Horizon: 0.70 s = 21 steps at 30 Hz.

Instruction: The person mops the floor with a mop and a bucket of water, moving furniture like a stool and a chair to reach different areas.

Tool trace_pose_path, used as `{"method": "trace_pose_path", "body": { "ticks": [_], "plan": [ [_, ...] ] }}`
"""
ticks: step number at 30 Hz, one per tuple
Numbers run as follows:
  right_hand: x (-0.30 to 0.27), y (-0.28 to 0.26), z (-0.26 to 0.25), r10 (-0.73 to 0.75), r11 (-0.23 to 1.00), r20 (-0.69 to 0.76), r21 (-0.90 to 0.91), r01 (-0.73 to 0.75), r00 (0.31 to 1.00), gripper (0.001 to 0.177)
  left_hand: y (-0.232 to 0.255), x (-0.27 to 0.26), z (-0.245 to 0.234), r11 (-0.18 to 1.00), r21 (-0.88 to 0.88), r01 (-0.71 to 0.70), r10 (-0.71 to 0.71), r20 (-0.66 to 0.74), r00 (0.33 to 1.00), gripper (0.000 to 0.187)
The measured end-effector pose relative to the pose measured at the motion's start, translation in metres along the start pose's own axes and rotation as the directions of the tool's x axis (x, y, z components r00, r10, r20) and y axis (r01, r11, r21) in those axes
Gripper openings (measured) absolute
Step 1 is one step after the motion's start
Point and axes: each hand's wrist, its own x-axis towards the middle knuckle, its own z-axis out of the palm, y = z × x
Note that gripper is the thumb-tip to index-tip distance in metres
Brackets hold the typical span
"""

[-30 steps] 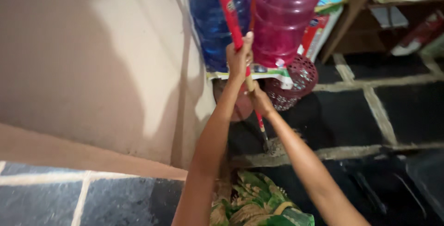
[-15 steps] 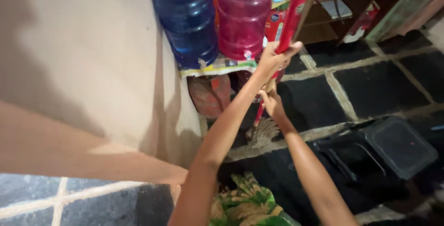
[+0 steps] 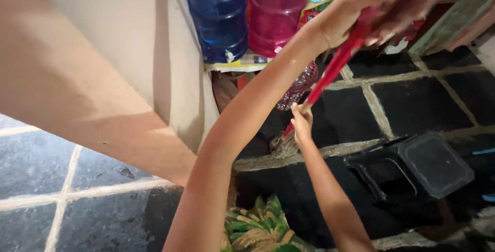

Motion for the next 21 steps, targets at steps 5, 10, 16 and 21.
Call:
{"method": "trace_pose_path", "body": {
  "ticks": [5,10,16,21],
  "plan": [
    [0.023,0.023,0.021,-0.276,0.953,-0.291,0.040,0.300,0.916,0.008,0.022,-0.029,0.008,0.986,0.167,-0.020,0.028,-0.049,0.998,0.040],
    [0.036,0.044,0.052,-0.217,0.963,-0.302,0.086,0.254,0.928,0.010,0.044,-0.056,0.017,0.947,0.322,0.000,0.027,-0.079,0.997,0.042],
    [0.030,0.036,0.096,-0.067,0.969,0.193,-0.220,0.110,0.979,0.023,0.064,-0.100,0.039,0.881,0.471,0.031,0.039,-0.138,0.990,0.044],
    [0.025,0.025,0.104,-0.043,0.804,0.560,-0.473,0.361,0.827,0.035,0.091,-0.093,0.007,0.805,0.573,0.153,0.244,-0.555,0.796,0.040]
  ]
}}
